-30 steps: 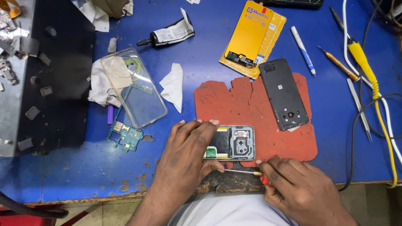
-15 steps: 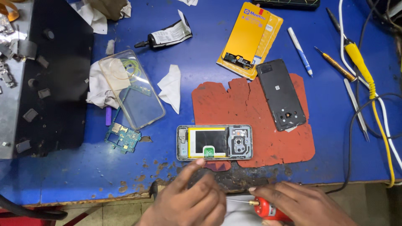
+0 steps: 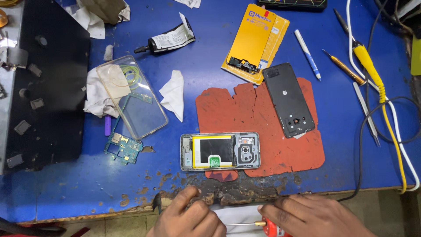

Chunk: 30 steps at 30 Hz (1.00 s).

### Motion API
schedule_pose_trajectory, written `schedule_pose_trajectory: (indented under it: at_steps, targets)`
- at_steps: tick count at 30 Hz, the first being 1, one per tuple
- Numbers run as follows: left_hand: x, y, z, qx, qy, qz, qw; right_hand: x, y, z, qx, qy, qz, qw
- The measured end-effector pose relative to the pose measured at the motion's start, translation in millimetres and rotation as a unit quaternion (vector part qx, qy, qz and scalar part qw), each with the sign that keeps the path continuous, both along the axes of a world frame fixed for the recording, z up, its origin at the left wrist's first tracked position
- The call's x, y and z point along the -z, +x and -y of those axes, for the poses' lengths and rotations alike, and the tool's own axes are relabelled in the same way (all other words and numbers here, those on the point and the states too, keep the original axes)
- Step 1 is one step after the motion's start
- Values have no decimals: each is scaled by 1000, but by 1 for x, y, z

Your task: The person pries open the back cover of a smartphone using a red-handled screwdriver, working the tool around the edge of the device. They then manipulate the exposed internal components, including the battery area, and continue prying along the frame before lifting the phone to work on it further.

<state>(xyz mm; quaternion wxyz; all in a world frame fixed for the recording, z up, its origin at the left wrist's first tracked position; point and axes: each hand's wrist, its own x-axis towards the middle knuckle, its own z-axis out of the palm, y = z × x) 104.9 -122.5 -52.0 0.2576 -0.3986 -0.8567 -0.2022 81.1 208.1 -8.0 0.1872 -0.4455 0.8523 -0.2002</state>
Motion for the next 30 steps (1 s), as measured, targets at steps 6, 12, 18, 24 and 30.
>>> schedule_pose_trajectory:
  at_steps: [6,12,18,24,30]
  targets:
    - [32,32,7,-35,-10,16,999,9,6,-8,5,41,-20,999]
    - [-26,-11,5,-331,-151,235,901,4,-1,-28,96,161,17,982]
    - [-58,-35,68,-308,101,140,935,-21,-29,-22,278,162,-155,934]
    - [3,-26,49,-318,156,123,927,-25,-37,14,307,242,-189,901]
    - [-30,-51,34,-337,127,181,915,-33,-45,16,286,243,-215,902]
